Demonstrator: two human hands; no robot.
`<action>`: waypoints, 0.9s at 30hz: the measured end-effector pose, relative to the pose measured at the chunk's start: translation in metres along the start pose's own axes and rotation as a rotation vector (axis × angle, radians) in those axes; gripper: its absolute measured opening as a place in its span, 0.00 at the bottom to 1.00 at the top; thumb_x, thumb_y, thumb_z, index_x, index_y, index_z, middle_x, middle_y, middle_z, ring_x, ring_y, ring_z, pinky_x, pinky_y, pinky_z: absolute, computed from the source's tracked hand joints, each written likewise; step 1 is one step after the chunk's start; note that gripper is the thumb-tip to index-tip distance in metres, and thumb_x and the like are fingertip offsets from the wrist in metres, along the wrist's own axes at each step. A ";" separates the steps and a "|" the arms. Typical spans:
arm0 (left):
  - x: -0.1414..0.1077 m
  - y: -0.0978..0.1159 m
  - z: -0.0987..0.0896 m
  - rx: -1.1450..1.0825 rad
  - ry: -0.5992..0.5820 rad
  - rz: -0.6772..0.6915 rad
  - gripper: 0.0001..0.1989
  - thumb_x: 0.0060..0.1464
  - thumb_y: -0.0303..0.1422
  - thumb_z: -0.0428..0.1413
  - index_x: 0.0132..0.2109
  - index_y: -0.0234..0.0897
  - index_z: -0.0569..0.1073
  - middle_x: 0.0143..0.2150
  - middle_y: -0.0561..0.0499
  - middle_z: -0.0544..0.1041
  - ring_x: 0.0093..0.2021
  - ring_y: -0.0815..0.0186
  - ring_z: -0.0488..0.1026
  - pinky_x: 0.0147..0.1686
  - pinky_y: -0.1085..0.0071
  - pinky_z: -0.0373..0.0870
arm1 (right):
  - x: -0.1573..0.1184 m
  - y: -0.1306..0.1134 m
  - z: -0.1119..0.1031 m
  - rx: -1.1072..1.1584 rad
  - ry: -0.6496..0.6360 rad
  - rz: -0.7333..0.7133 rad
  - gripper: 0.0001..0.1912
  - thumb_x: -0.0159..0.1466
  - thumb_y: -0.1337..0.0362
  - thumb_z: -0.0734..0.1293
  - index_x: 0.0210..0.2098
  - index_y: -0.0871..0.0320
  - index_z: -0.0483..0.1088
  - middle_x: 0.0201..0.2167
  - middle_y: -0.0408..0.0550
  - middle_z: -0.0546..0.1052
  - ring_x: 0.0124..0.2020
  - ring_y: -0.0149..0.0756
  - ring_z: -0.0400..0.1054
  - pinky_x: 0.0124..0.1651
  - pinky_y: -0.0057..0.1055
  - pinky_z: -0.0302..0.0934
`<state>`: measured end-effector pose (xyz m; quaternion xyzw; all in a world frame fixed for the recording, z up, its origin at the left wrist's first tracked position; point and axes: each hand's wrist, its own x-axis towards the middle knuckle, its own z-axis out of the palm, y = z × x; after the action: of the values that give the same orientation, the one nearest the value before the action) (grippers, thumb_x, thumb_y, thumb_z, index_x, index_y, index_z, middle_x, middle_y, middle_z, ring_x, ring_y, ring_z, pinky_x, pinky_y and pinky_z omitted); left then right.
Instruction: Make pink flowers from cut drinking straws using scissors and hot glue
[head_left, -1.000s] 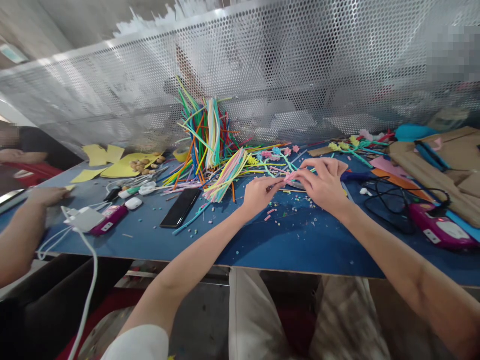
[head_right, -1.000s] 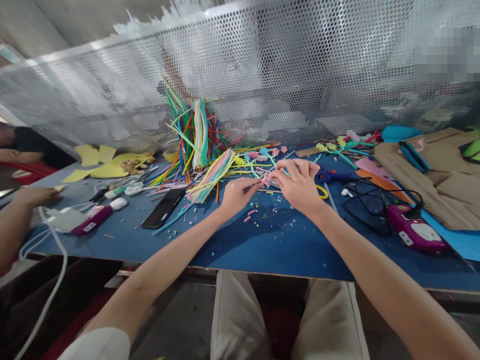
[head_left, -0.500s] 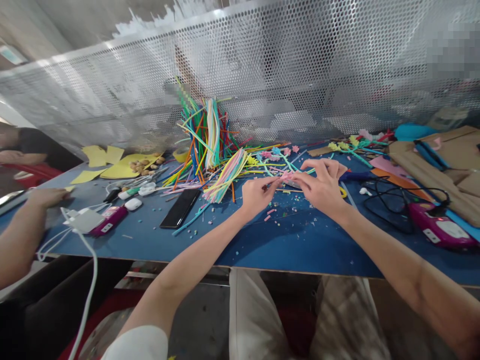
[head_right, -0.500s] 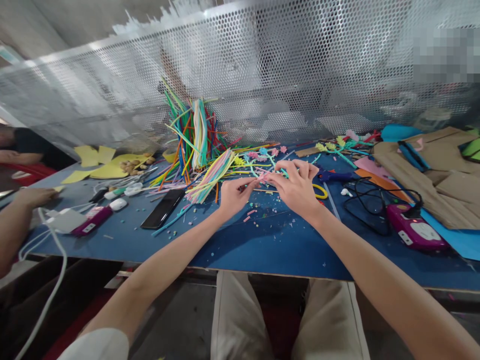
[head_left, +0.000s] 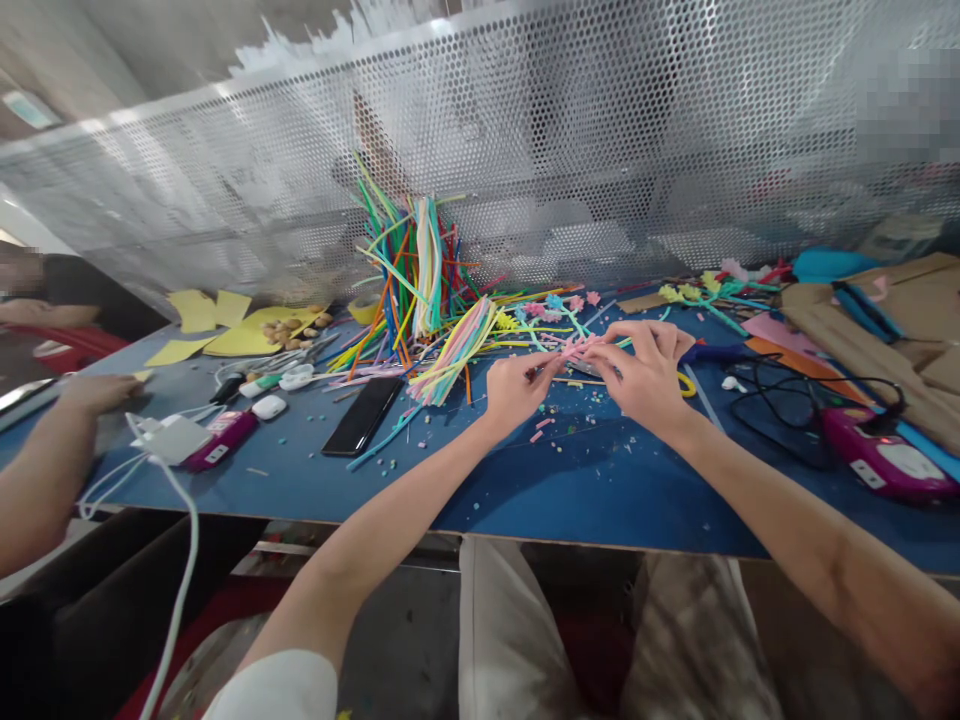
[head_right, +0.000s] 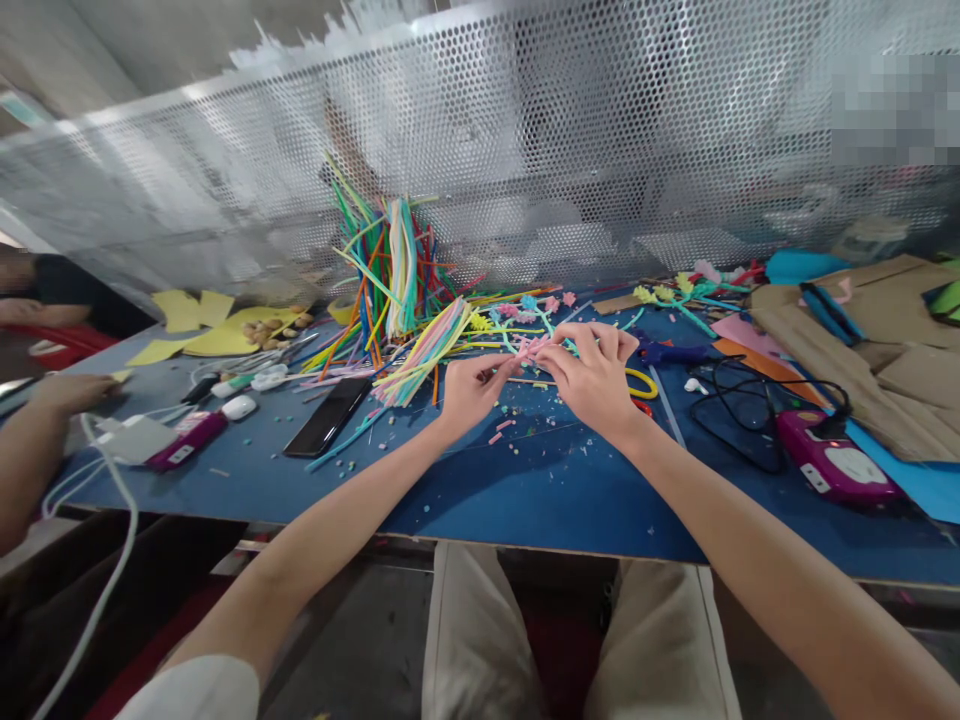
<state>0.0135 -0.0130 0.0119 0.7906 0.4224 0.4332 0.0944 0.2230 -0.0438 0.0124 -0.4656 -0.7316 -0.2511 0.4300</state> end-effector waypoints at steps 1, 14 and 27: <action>0.000 0.000 0.000 0.006 -0.004 -0.005 0.16 0.65 0.43 0.54 0.43 0.42 0.84 0.31 0.52 0.83 0.22 0.72 0.68 0.24 0.75 0.58 | 0.000 0.001 0.001 0.000 0.001 -0.002 0.06 0.68 0.58 0.67 0.39 0.47 0.78 0.46 0.47 0.76 0.51 0.45 0.58 0.53 0.44 0.45; 0.000 -0.001 0.002 0.041 0.054 0.044 0.14 0.64 0.42 0.56 0.43 0.42 0.84 0.31 0.51 0.83 0.23 0.72 0.70 0.26 0.76 0.61 | 0.004 -0.003 -0.005 0.060 0.026 0.027 0.09 0.68 0.56 0.68 0.42 0.49 0.79 0.47 0.50 0.74 0.51 0.44 0.58 0.53 0.43 0.47; -0.005 -0.002 0.011 0.022 0.178 0.071 0.12 0.61 0.43 0.59 0.44 0.43 0.84 0.25 0.53 0.81 0.22 0.73 0.73 0.27 0.77 0.66 | 0.003 -0.005 -0.006 0.088 -0.072 -0.006 0.08 0.68 0.56 0.68 0.43 0.49 0.78 0.52 0.49 0.73 0.54 0.45 0.57 0.56 0.44 0.45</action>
<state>0.0197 -0.0134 0.0008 0.7643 0.4056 0.5002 0.0324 0.2202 -0.0498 0.0183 -0.4527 -0.7584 -0.2029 0.4227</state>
